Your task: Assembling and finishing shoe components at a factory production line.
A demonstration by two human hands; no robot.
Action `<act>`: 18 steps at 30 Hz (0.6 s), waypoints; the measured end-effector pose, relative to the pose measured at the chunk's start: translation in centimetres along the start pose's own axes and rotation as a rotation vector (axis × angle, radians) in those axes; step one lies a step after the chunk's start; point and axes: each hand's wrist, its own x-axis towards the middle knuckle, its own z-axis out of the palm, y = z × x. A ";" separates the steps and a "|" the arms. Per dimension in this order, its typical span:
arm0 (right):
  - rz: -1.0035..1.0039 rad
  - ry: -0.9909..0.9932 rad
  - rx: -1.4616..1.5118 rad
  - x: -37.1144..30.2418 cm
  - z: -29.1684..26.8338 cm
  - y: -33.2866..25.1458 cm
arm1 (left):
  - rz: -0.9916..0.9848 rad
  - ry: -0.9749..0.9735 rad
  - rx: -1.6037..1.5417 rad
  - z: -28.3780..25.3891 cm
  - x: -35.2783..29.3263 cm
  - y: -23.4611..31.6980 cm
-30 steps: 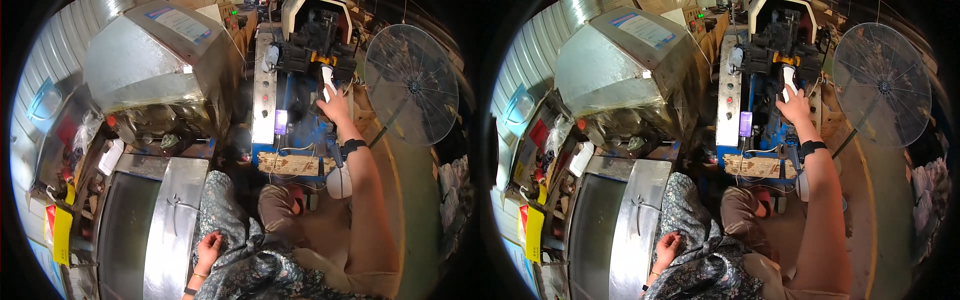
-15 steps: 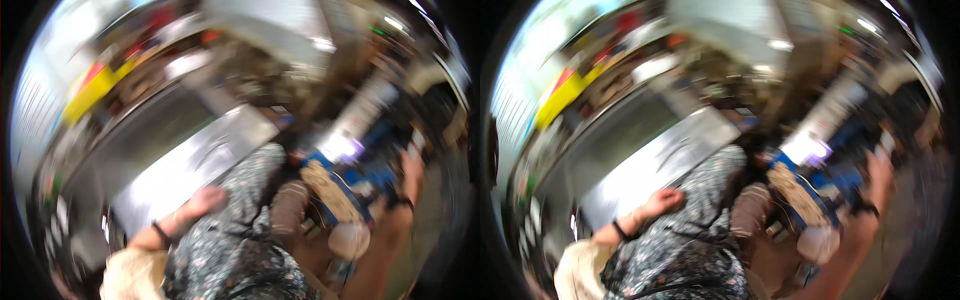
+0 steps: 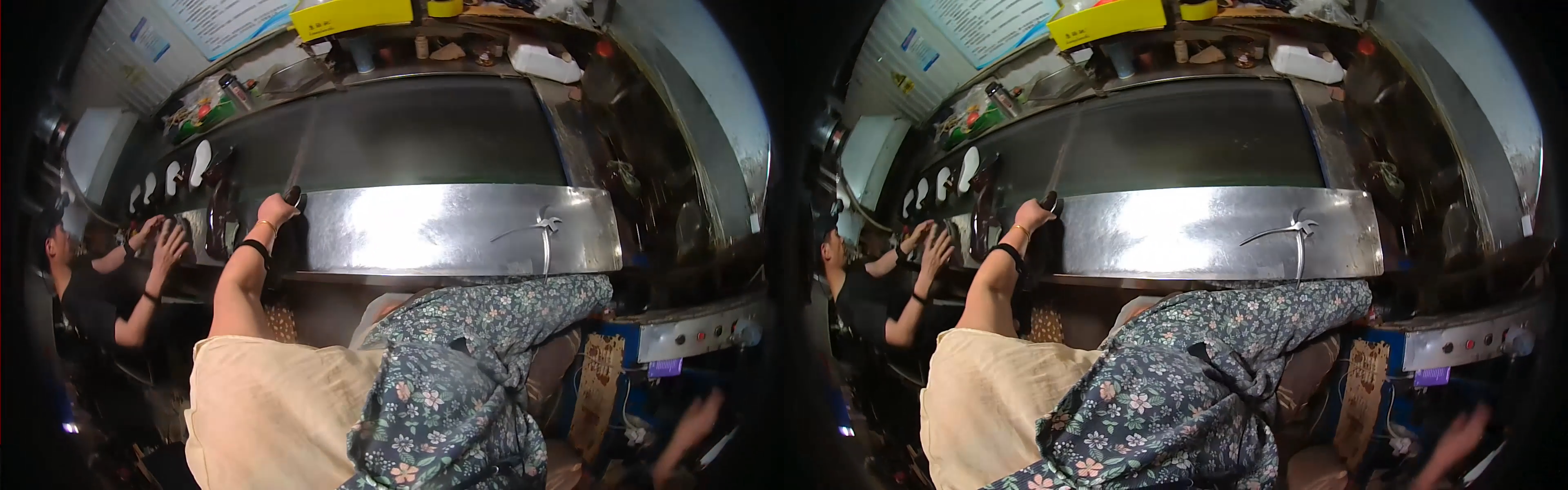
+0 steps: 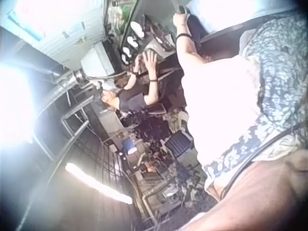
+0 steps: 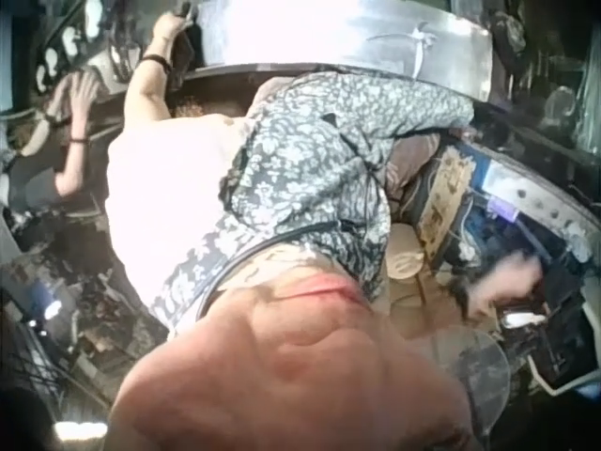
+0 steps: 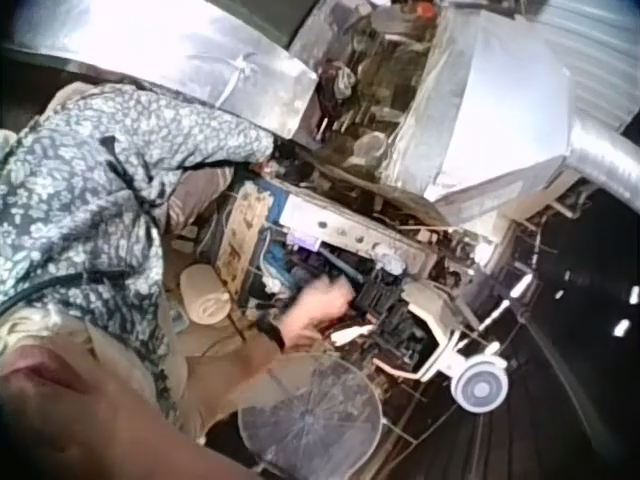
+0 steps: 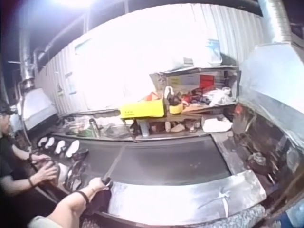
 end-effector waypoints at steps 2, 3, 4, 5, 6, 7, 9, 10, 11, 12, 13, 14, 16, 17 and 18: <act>0.034 -0.161 0.532 -1.1 1.9 -13.8 | 0.048 -0.083 0.161 -0.1 0.5 2.2; 0.128 -0.175 0.706 -4.2 5.9 -17.6 | 0.094 -0.092 0.165 -0.5 0.5 4.5; -0.131 -0.052 0.783 -4.7 5.6 -23.6 | 0.298 -0.142 0.162 -2.0 -1.5 7.0; -0.244 -0.070 0.840 -4.0 2.7 -29.9 | 0.509 -0.188 0.180 -3.7 -4.0 9.6; -0.235 -0.086 0.900 -2.6 -1.4 -35.0 | 0.789 -0.087 0.167 -4.7 -6.4 12.2; -0.242 -0.051 0.962 -2.5 -0.7 -37.3 | 1.034 -0.010 0.153 -6.2 -8.9 14.6; -0.231 -0.104 1.215 0.1 -1.7 -42.0 | 1.357 -0.072 -0.029 -10.9 -17.3 20.1; -0.123 -0.299 1.322 2.0 -3.6 -43.8 | 1.606 0.052 -0.192 -9.9 -18.6 21.3; -0.085 -0.358 1.510 3.3 -3.1 -44.7 | 1.837 0.110 -0.192 -11.2 -21.5 23.3; -0.027 -0.291 1.726 4.6 -3.4 -46.1 | 2.097 0.175 -0.233 -11.4 -23.7 25.1; 0.126 -0.482 1.756 5.9 -5.5 -45.9 | 2.283 0.202 -0.151 -11.3 -25.7 26.4; 0.203 -0.501 1.839 6.4 -6.6 -45.4 | 2.450 0.322 -0.179 -10.0 -27.0 27.4; 0.289 0.090 1.384 6.1 -6.1 -44.0 | 2.604 0.401 -0.127 -8.1 -28.7 29.3; 0.372 0.276 1.692 5.5 -3.7 -42.5 | 2.559 0.307 -0.320 -6.5 -29.0 30.7; 0.433 0.162 1.609 4.1 -2.9 -40.8 | 2.464 -0.016 -0.436 -4.3 -28.2 33.1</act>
